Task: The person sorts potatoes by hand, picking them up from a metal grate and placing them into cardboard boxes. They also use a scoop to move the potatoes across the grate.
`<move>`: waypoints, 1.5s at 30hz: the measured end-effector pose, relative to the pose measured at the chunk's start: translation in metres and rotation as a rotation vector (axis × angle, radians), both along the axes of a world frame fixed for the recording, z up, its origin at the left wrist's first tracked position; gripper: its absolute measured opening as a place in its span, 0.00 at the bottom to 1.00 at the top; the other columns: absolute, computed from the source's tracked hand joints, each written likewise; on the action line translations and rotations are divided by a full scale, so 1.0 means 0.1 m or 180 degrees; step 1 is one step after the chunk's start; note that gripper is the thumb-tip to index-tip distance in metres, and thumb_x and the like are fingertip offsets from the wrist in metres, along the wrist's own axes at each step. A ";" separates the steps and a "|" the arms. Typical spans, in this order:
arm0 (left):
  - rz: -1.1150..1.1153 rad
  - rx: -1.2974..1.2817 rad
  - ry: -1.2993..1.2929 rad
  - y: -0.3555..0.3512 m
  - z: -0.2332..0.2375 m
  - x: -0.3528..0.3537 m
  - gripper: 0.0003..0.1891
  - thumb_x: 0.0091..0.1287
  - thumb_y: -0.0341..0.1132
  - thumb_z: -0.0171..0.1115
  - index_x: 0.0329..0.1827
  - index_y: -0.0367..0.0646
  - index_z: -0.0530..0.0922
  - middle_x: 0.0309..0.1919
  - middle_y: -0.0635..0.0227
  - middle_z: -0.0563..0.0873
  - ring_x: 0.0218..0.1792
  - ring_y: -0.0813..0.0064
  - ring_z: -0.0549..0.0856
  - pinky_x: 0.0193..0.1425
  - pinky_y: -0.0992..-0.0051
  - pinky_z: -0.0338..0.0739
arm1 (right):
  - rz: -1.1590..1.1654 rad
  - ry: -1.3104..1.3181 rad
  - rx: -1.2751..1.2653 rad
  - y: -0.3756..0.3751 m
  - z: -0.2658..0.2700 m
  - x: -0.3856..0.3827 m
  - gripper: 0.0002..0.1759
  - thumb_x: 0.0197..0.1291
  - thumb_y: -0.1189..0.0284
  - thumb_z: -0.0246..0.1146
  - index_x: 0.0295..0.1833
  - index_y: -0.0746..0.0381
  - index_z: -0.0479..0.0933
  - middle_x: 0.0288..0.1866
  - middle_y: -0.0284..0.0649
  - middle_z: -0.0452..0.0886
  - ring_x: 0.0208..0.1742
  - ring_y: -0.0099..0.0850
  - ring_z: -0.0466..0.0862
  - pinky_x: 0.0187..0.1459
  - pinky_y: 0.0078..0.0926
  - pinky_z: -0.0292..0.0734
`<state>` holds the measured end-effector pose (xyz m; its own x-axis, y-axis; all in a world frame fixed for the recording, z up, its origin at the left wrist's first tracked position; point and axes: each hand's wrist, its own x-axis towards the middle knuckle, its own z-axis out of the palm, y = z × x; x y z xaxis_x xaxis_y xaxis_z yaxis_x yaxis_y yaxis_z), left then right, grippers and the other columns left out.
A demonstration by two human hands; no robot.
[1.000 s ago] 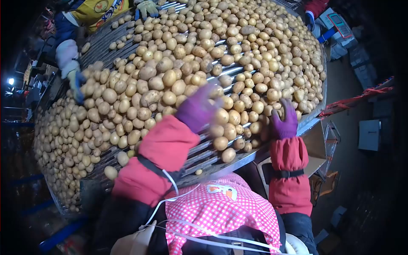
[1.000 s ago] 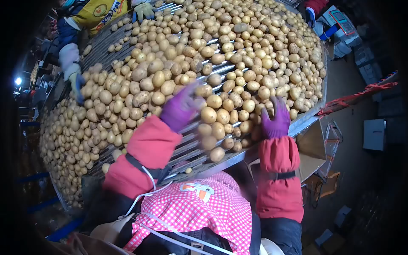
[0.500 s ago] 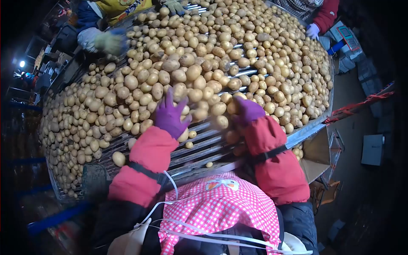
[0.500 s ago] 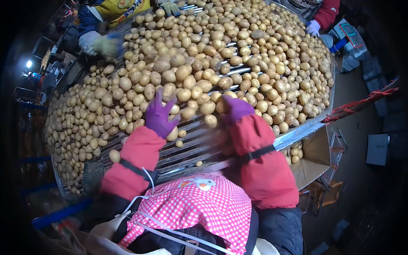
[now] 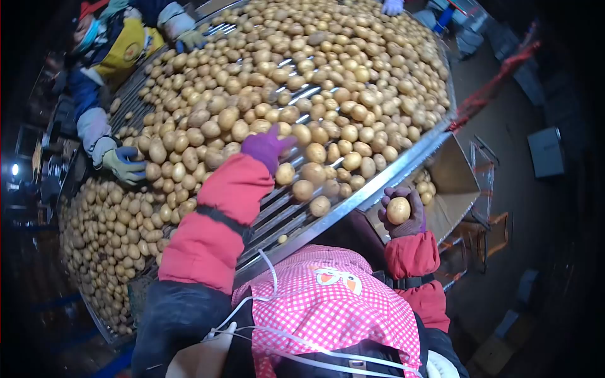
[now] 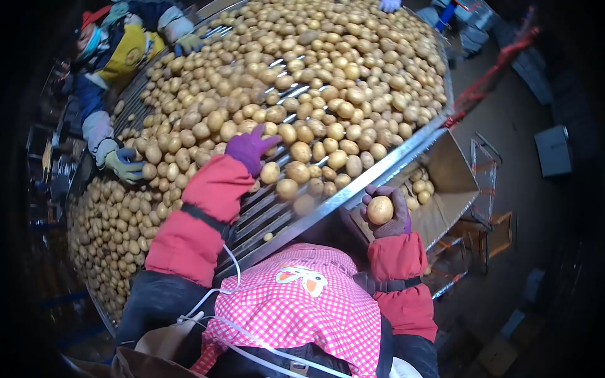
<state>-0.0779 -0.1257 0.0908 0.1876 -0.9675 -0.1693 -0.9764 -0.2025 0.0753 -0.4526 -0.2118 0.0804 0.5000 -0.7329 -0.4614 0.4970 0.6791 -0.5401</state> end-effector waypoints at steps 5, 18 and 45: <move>0.0500 -0.0606 0.0801 -0.22 0.02 -0.07 0.31 0.53 0.36 0.74 0.63 0.50 0.75 0.61 0.55 0.77 0.50 0.57 0.84 0.53 0.63 0.81 | 0.0071 0.0958 -0.0578 0.05 -0.03 -0.29 0.18 0.69 0.60 0.59 0.51 0.64 0.79 0.47 0.48 0.81 0.42 0.35 0.83 0.42 0.31 0.83; 0.0847 -0.0859 0.1319 0.70 0.01 0.01 0.33 0.56 0.42 0.73 0.67 0.54 0.74 0.56 0.58 0.80 0.49 0.53 0.84 0.53 0.59 0.80 | 0.5091 0.5057 -0.5084 0.13 0.17 2.38 0.21 0.73 0.54 0.48 0.63 0.47 0.77 0.55 0.42 0.83 0.56 0.41 0.85 0.50 0.42 0.81; 0.0556 0.0053 0.5225 -0.60 0.17 -1.71 0.25 0.77 0.53 0.52 0.69 0.48 0.68 0.53 0.64 0.79 0.40 0.73 0.83 0.35 0.79 0.79 | -0.1916 0.0443 0.0523 0.53 -0.08 -1.58 0.20 0.72 0.57 0.56 0.60 0.59 0.75 0.59 0.50 0.82 0.52 0.43 0.85 0.42 0.39 0.84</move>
<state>-0.2490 -0.1858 0.1076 -0.0914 -0.9514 -0.2940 0.1717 -0.3059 0.9365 -0.6107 -0.1586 0.0722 -0.0497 -0.7809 -0.6226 0.7501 0.3824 -0.5396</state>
